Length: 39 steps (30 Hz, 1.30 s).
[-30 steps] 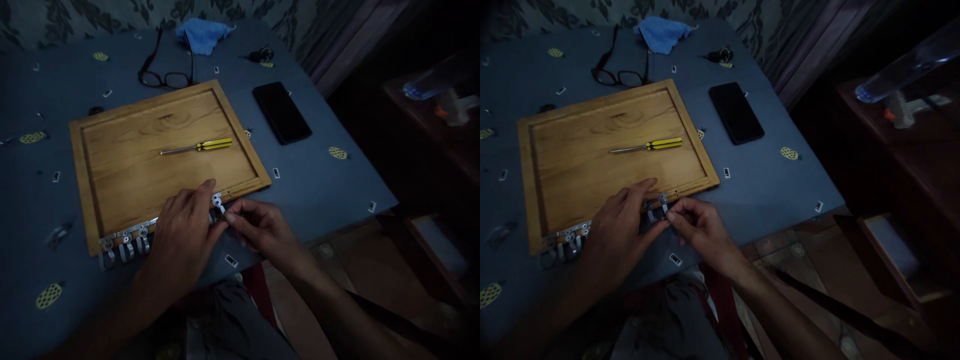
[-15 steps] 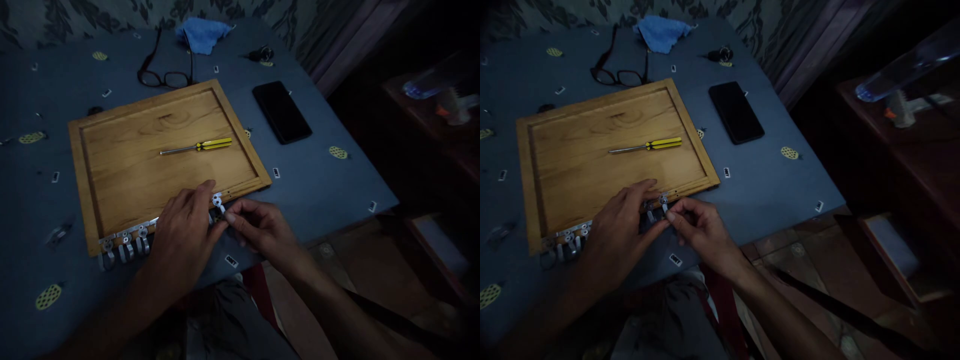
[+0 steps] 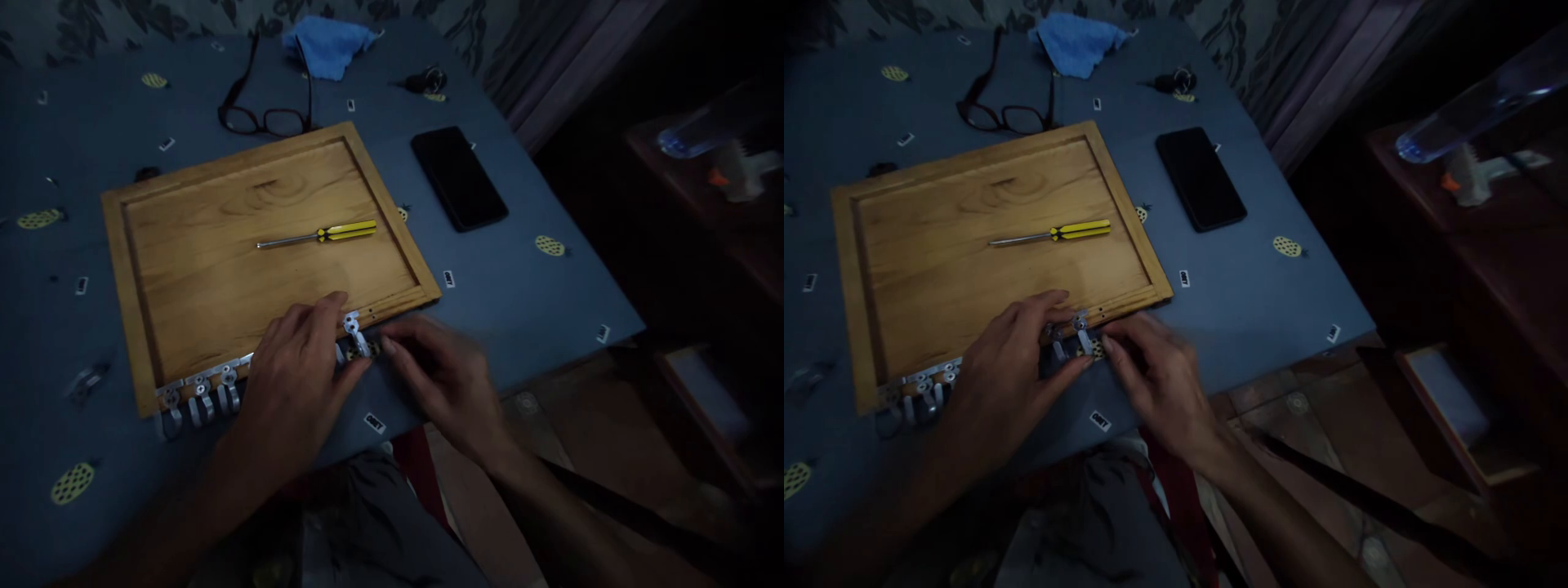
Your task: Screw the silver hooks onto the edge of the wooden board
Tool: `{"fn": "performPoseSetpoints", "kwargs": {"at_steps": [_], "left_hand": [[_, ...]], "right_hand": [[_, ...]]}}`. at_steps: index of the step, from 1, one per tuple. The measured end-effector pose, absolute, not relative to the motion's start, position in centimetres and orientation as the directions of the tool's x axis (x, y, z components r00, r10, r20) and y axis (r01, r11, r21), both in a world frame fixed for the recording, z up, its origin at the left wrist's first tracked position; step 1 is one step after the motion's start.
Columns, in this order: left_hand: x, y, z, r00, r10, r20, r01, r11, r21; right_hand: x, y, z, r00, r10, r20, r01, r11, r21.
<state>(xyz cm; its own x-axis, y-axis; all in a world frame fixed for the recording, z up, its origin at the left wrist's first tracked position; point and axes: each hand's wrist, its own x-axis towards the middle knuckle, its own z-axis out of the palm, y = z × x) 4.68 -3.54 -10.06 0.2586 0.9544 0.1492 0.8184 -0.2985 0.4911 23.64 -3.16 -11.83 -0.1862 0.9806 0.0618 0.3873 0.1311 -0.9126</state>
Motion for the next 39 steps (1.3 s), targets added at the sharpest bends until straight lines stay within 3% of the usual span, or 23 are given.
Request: {"fn": "performPoseSetpoints", "kwargs": {"at_steps": [3,6,10,18,30,39], "left_hand": [[4.7,-3.6,-10.0,0.249,0.958,0.141,0.815,-0.286,0.504],[4.6,-3.6,-10.1,0.255,0.956,0.147,0.813,-0.294,0.502],[4.6,-3.6,-10.2,0.258,0.954,0.152,0.816,-0.3,0.495],[4.5,-3.6,-10.2,0.255,0.953,0.166,0.816,-0.304,0.492],[4.5,-3.5,-10.4,0.262,0.951,0.167,0.816,-0.31,0.488],[3.0,-3.4,-9.7,0.234,0.967,0.105,0.755,-0.249,0.606]], "right_hand": [[24.5,-3.0,-12.5,-0.352,0.885,0.304,0.529,0.456,-0.716],[25.2,-2.5,-13.1,-0.512,0.783,0.353,0.549,0.614,-0.567],[25.8,-1.7,-13.6,-0.612,0.687,0.391,0.488,0.718,-0.497],[25.8,-0.9,-14.0,-0.65,0.596,0.472,0.467,0.803,-0.371],[25.8,-1.0,-14.7,-0.656,0.583,0.479,0.479,0.812,-0.333],[26.0,-0.9,-14.8,-0.668,0.585,0.461,0.457,0.811,-0.366]]}}
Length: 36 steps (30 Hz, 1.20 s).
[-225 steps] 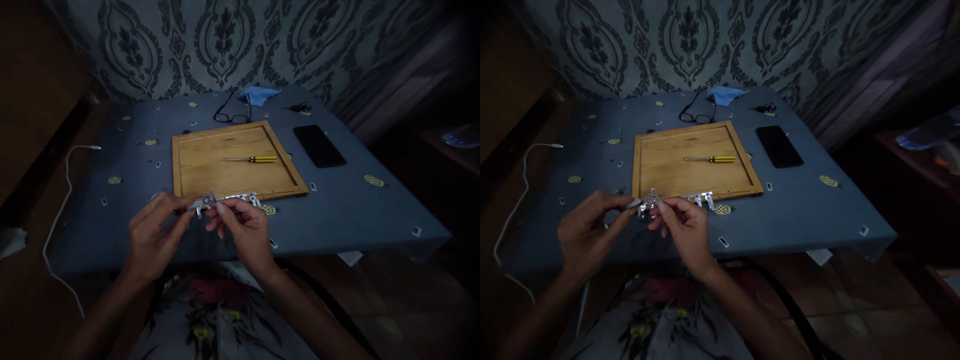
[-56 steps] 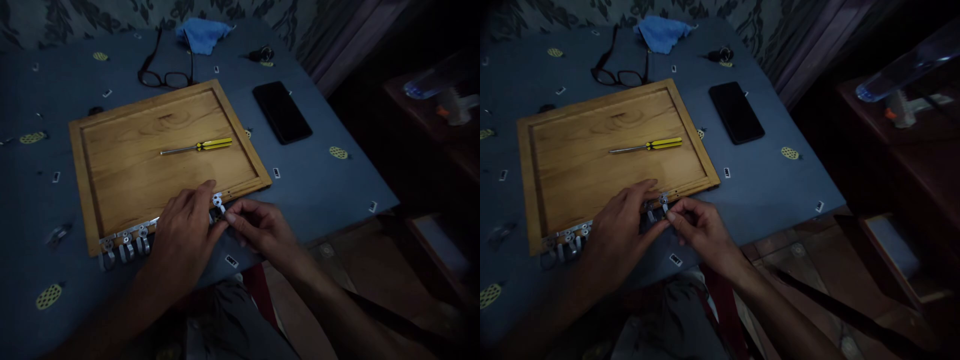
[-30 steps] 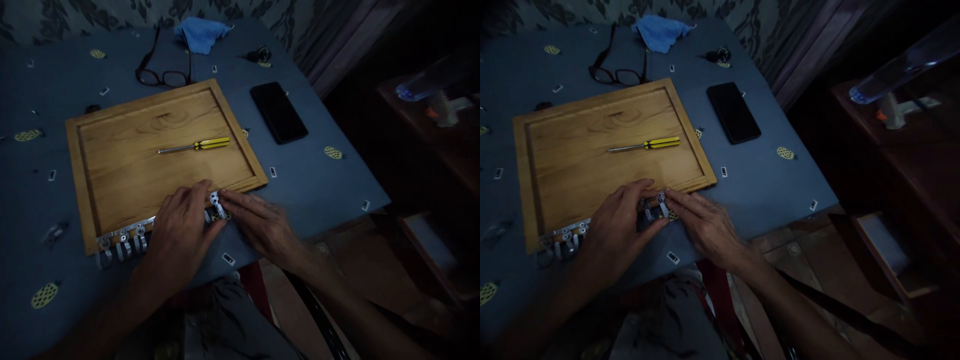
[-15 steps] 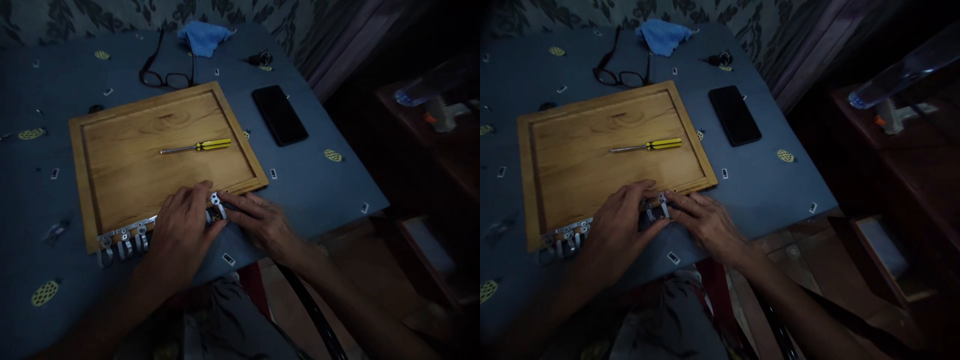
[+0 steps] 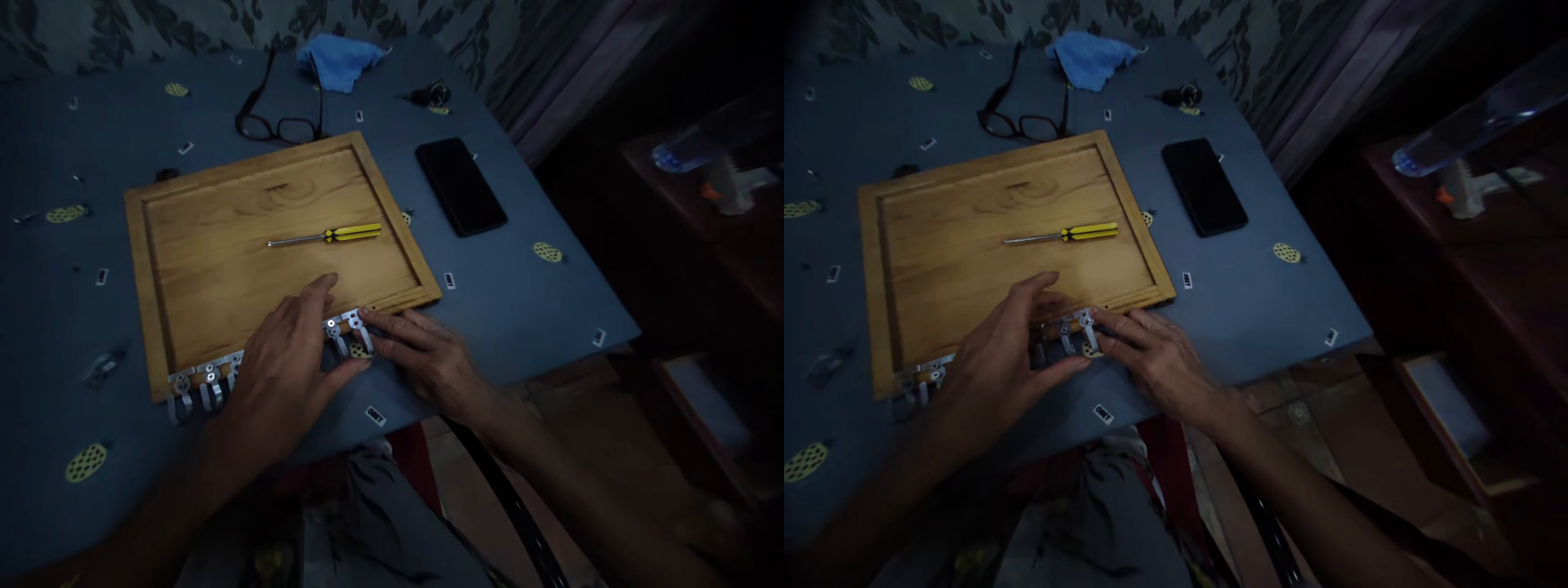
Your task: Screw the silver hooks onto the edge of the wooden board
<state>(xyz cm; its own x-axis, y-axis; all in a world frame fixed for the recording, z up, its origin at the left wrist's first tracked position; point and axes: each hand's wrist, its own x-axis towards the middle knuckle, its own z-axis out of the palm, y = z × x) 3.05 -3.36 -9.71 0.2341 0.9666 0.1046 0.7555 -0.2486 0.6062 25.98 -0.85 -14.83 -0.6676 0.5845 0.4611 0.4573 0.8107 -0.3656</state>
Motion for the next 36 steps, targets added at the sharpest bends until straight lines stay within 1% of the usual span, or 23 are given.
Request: {"fn": "performPoseSetpoints", "kwargs": {"at_steps": [7,16,23,33,36], "left_hand": [[3.1,-3.3,-9.7,0.242,0.967,0.084,0.781,-0.245,0.574],[3.8,-3.5,-10.1,0.276,0.951,0.14,0.772,-0.306,0.558],[3.9,-3.4,-10.0,0.259,0.955,0.141,0.766,-0.293,0.572],[3.8,-3.4,-10.0,0.268,0.954,0.133,0.766,-0.295,0.571],[3.8,-3.4,-10.0,0.283,0.947,0.15,0.765,-0.318,0.56]], "right_hand": [[26.1,-0.9,-15.0,-0.667,0.592,0.453,0.445,0.804,-0.394],[26.0,-0.8,-15.2,-0.67,0.57,0.476,0.466,0.822,-0.328],[26.0,-0.9,-15.1,-0.663,0.58,0.473,0.464,0.815,-0.347],[25.8,-0.8,-14.8,-0.667,0.544,0.509,0.452,0.838,-0.304],[25.9,-0.8,-14.8,-0.67,0.564,0.483,0.47,0.826,-0.312]]}}
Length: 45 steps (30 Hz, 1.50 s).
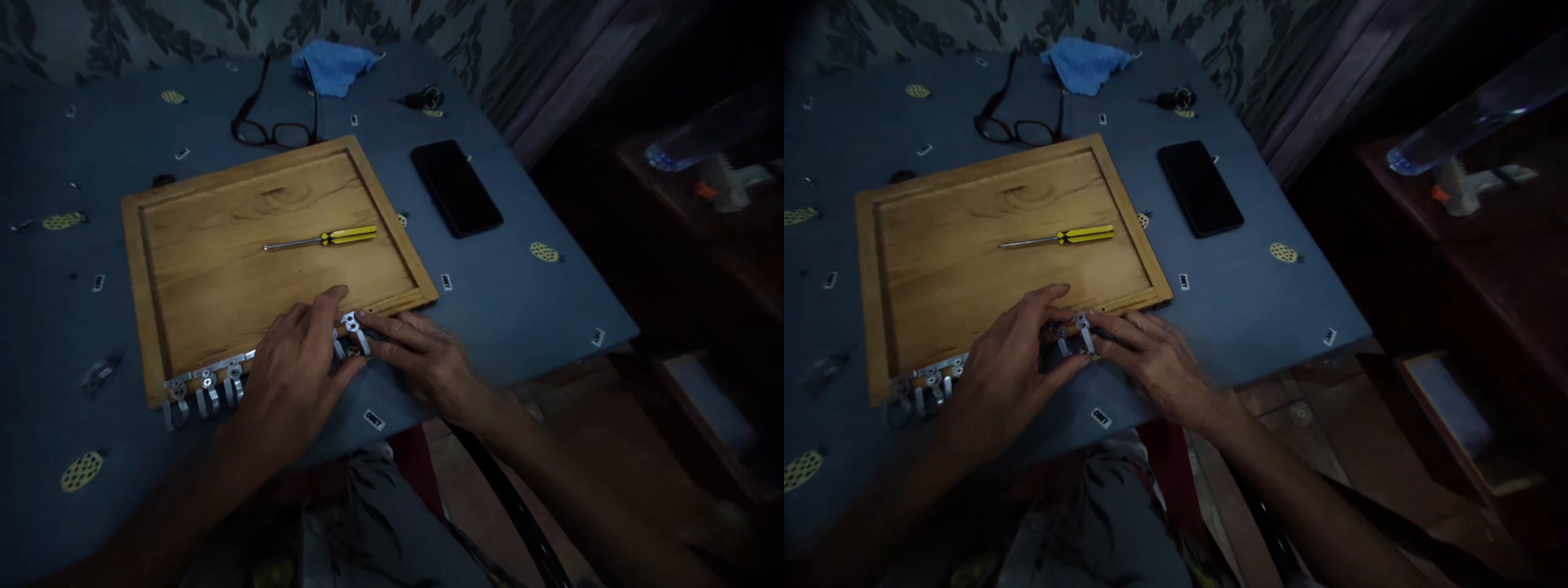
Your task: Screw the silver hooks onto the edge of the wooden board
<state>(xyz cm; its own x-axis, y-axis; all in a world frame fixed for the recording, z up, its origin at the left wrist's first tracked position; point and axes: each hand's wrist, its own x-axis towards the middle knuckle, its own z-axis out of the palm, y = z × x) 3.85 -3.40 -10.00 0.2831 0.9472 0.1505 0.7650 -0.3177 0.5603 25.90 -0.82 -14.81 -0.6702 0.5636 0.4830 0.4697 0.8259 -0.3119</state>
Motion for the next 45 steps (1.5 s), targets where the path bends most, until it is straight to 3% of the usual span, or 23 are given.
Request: {"fn": "performPoseSetpoints", "kwargs": {"at_steps": [8,25,32,37,45], "left_hand": [[4.5,-3.5,-10.0,0.256,0.952,0.167,0.81,-0.306,0.501],[4.8,-3.4,-9.9,0.234,0.964,0.126,0.796,-0.265,0.545],[4.9,-3.4,-10.2,0.243,0.958,0.153,0.817,-0.287,0.501],[4.8,-3.5,-9.5,0.27,0.958,0.091,0.824,-0.279,0.493],[0.8,-4.3,-6.5,0.205,0.963,0.175,0.867,-0.261,0.424]], "right_hand": [[25.9,-1.0,-15.0,-0.649,0.578,0.493,0.471,0.816,-0.336],[25.9,-0.9,-14.2,-0.656,0.602,0.456,0.458,0.797,-0.392],[25.9,-1.0,-14.5,-0.64,0.614,0.463,0.454,0.787,-0.416],[26.2,-0.8,-14.4,-0.646,0.623,0.441,0.442,0.777,-0.448],[27.2,-0.1,-18.5,-0.615,0.597,0.516,0.415,0.801,-0.431]]}}
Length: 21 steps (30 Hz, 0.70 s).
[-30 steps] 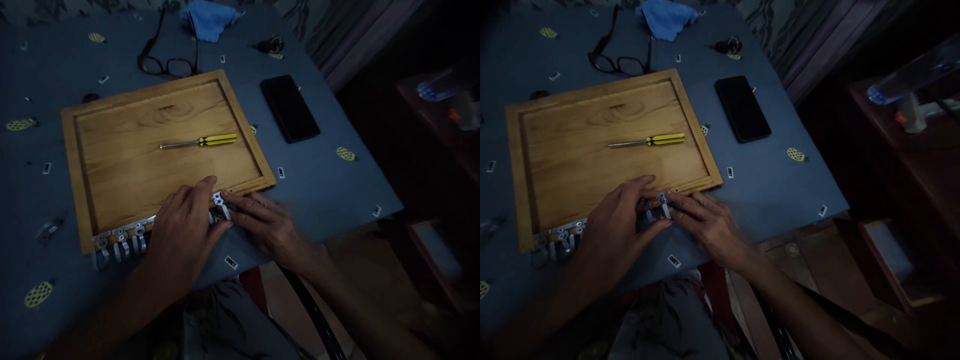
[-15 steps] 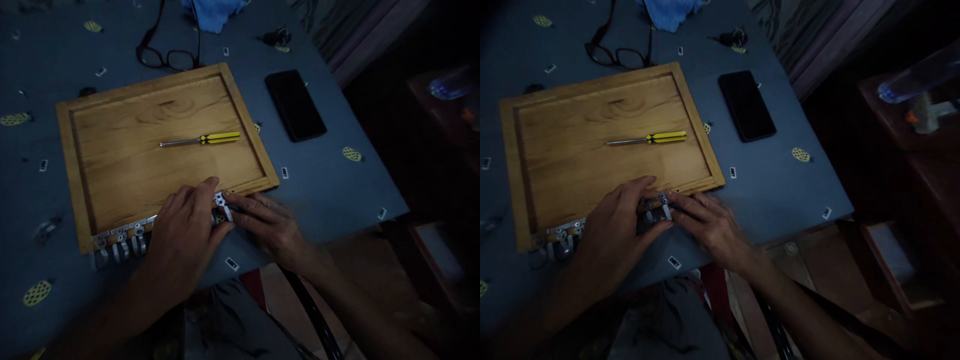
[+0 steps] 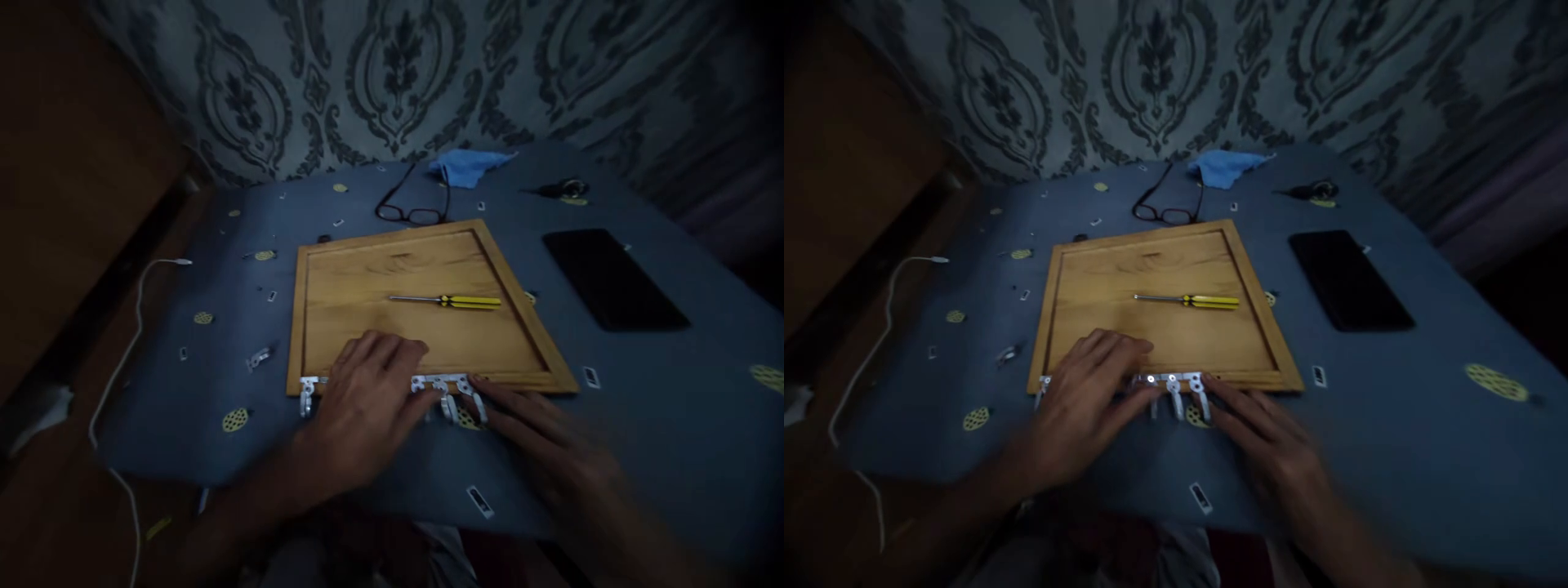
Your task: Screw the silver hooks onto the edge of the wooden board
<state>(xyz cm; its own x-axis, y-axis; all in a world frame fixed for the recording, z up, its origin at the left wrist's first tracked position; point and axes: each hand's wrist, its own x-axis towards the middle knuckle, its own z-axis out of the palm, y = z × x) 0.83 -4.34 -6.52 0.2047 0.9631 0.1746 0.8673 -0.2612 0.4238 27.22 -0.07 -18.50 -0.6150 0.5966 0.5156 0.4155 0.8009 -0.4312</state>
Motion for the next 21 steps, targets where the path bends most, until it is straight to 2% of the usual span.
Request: {"fn": "performPoseSetpoints", "kwargs": {"at_steps": [2,4,7,10,14,21], "left_hand": [[-2.2,-4.5,-6.5,0.12,0.968,0.221,0.887,-0.205,0.413],[-6.1,-4.2,-6.7,0.019,0.97,0.244,0.914,-0.116,0.389],[-12.7,-3.1,-7.3,-0.179,0.958,0.223,0.959,0.12,0.255],[-18.2,-1.6,-7.8,-0.281,0.93,0.237,0.949,0.231,0.216],[-21.9,-0.3,-8.9,-0.275,0.941,0.196,0.955,0.243,0.173],[-22.4,0.3,-10.1,-0.192,0.973,0.128,0.981,0.185,0.061]], "right_hand": [[27.5,0.3,-19.1,-0.591,0.593,0.546,0.412,0.805,-0.428],[27.7,0.7,-19.0,-0.627,0.58,0.52,0.391,0.811,-0.434],[28.0,1.1,-17.9,-0.675,0.549,0.493,0.364,0.829,-0.426],[28.0,1.2,-17.4,-0.682,0.525,0.509,0.358,0.847,-0.393],[28.1,1.4,-17.8,-0.68,0.532,0.504,0.377,0.844,-0.382],[27.7,1.4,-17.5,-0.677,0.532,0.509,0.377,0.844,-0.381]]}}
